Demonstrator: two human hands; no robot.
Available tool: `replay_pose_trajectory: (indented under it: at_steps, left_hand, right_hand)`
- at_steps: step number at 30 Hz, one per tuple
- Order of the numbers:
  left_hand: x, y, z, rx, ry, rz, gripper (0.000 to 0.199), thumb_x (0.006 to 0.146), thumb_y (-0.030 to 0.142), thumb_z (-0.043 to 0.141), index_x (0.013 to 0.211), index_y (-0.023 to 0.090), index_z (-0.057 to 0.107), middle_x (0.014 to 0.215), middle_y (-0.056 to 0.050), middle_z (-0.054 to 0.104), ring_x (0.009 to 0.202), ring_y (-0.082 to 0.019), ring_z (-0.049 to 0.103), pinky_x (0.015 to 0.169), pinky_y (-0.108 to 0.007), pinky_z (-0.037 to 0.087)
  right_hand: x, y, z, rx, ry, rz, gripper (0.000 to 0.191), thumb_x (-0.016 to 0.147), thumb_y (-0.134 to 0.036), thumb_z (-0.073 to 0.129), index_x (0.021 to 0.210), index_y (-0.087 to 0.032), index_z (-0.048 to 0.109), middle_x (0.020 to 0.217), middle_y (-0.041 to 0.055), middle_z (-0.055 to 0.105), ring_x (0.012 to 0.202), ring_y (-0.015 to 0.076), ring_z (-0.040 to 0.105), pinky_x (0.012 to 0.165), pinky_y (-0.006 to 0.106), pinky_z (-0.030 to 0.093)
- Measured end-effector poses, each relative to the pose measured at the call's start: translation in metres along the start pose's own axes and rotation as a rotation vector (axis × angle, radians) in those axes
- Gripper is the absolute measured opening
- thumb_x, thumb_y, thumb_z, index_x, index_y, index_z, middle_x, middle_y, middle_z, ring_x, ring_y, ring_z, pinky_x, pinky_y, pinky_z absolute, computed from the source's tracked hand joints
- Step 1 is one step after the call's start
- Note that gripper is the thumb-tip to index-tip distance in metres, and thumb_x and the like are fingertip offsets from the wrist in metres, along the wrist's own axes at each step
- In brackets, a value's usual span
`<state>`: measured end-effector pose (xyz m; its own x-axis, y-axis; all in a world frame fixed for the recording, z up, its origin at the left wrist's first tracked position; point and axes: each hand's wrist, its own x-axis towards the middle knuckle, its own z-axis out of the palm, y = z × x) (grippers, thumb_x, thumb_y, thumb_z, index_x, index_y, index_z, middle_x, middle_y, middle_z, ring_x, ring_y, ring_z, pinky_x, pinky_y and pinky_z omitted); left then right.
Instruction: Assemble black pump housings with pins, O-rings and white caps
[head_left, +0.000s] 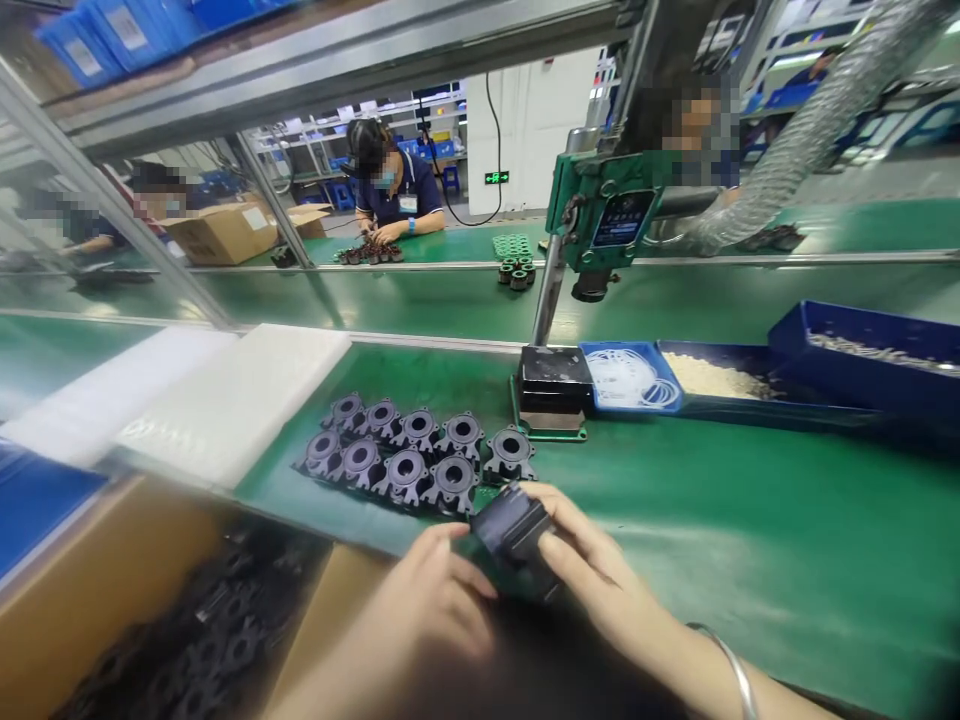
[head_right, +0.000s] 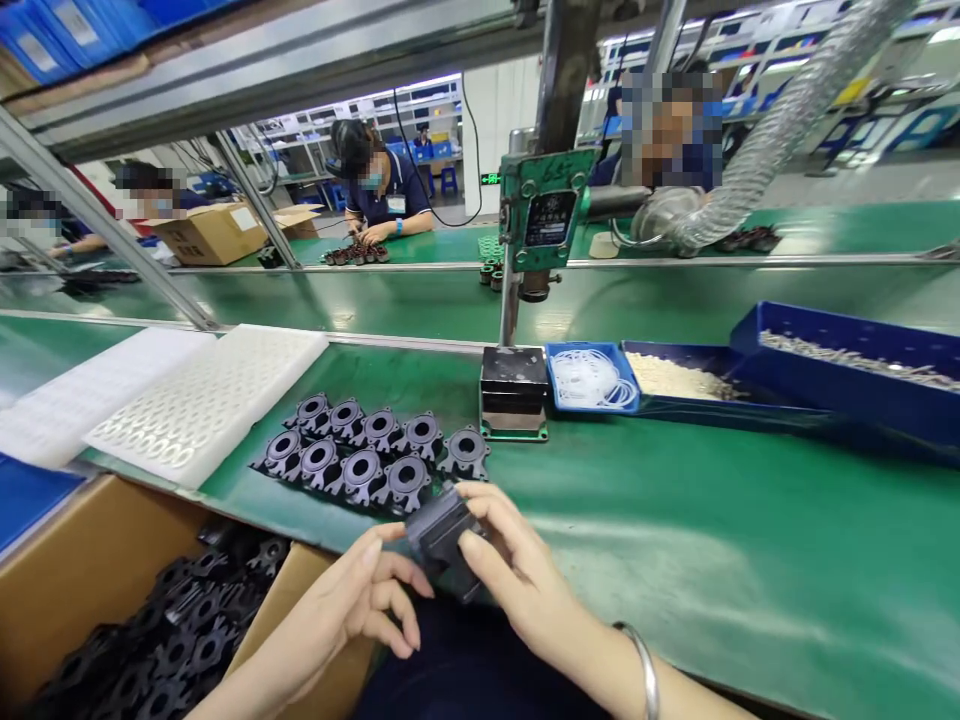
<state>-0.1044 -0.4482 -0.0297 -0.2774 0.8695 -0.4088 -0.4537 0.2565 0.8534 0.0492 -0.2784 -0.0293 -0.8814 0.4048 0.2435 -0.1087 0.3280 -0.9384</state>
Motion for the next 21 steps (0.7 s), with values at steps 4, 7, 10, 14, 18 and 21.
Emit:
replay_pose_trajectory:
  at_steps: [4, 7, 10, 14, 18, 21]
  left_hand:
    - [0.001, -0.012, -0.026, 0.091, 0.002, -0.071, 0.064, 0.079, 0.070, 0.059, 0.115, 0.018, 0.059, 0.099, -0.013, 0.068, 0.073, -0.021, 0.068, 0.066, -0.035, 0.055]
    - [0.001, -0.020, -0.035, 0.153, -0.026, -0.068, 0.056, 0.082, 0.068, 0.059, 0.109, 0.019, 0.065, 0.100, -0.012, 0.068, 0.075, -0.020, 0.067, 0.070, -0.035, 0.054]
    - [-0.001, -0.024, -0.036, 0.187, -0.031, -0.056, 0.052, 0.082, 0.066, 0.059, 0.103, 0.020, 0.069, 0.098, -0.011, 0.068, 0.074, -0.020, 0.066, 0.069, -0.034, 0.053]
    - [-0.005, -0.023, -0.037, 0.254, -0.028, -0.040, 0.049, 0.082, 0.065, 0.061, 0.103, 0.023, 0.070, 0.099, -0.011, 0.068, 0.078, -0.022, 0.066, 0.073, -0.035, 0.054]
    - [-0.008, -0.018, -0.042, 0.351, -0.016, -0.021, 0.045, 0.084, 0.063, 0.060, 0.106, 0.025, 0.071, 0.099, -0.009, 0.069, 0.082, -0.022, 0.066, 0.079, -0.035, 0.054]
    - [-0.014, -0.011, -0.050, 0.432, -0.004, 0.006, 0.038, 0.086, 0.057, 0.061, 0.108, 0.028, 0.070, 0.100, -0.008, 0.070, 0.083, -0.021, 0.067, 0.082, -0.033, 0.054]
  right_hand:
    - [-0.002, 0.004, -0.016, -0.631, 0.031, -0.196, 0.017, 0.092, -0.028, 0.056, 0.106, -0.018, 0.054, 0.129, 0.0159, 0.046, 0.123, 0.0318, 0.043, 0.102, 0.049, 0.041]
    - [0.000, 0.014, -0.011, -0.918, -0.072, -0.263, 0.020, 0.088, -0.024, 0.059, 0.106, -0.014, 0.057, 0.127, 0.0169, 0.051, 0.122, 0.0343, 0.044, 0.104, 0.053, 0.038]
    - [0.004, 0.021, -0.002, -1.002, -0.092, -0.317, 0.018, 0.091, -0.027, 0.057, 0.103, -0.014, 0.059, 0.130, 0.0166, 0.052, 0.125, 0.0331, 0.043, 0.105, 0.052, 0.037]
    - [0.014, 0.020, 0.005, -1.050, -0.094, -0.344, 0.017, 0.093, -0.031, 0.056, 0.097, -0.015, 0.059, 0.134, 0.0138, 0.053, 0.125, 0.0305, 0.045, 0.105, 0.051, 0.036]
    - [0.024, 0.017, 0.003, -1.078, -0.098, -0.318, 0.018, 0.094, -0.031, 0.055, 0.100, -0.015, 0.060, 0.133, 0.0136, 0.054, 0.126, 0.0301, 0.045, 0.106, 0.050, 0.037]
    - [0.028, 0.016, 0.000, -1.085, -0.095, -0.285, 0.020, 0.094, -0.029, 0.053, 0.106, -0.014, 0.060, 0.136, 0.0146, 0.052, 0.129, 0.0306, 0.043, 0.107, 0.050, 0.037]
